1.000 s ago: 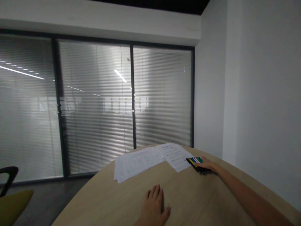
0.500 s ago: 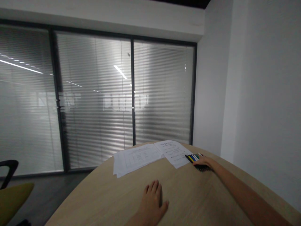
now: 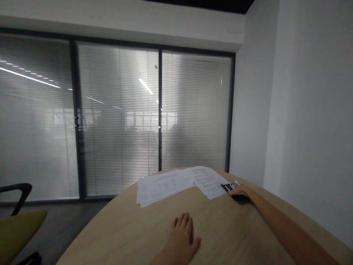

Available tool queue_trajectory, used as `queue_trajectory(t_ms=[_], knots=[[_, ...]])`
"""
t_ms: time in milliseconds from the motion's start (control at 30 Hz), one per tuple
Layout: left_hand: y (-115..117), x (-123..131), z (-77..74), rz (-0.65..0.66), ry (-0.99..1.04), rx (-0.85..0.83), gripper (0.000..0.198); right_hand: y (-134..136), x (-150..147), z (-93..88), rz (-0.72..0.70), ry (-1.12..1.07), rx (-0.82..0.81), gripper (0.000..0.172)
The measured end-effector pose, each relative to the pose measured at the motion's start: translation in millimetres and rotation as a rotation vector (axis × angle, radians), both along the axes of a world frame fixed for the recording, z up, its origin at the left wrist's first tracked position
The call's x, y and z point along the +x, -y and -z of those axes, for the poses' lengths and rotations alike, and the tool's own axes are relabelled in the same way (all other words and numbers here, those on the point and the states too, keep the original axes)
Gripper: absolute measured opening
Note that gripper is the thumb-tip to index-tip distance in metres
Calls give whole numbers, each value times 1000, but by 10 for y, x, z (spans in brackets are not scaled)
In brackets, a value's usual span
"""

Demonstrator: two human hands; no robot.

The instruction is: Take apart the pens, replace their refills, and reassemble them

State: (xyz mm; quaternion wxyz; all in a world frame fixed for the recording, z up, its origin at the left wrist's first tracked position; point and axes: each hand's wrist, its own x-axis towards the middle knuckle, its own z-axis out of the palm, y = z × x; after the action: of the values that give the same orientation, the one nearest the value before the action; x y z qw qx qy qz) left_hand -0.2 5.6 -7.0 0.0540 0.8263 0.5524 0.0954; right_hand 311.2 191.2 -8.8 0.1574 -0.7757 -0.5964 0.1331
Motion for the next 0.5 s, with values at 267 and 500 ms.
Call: queue_trajectory(t_ms=[267, 500], knots=[[9, 5, -15, -3, -21, -12, 61, -27, -101, -24, 25, -69, -108, 84], [-1, -9, 6, -4, -8, -8, 61, -112, -90, -19, 35, -81, -75, 82]])
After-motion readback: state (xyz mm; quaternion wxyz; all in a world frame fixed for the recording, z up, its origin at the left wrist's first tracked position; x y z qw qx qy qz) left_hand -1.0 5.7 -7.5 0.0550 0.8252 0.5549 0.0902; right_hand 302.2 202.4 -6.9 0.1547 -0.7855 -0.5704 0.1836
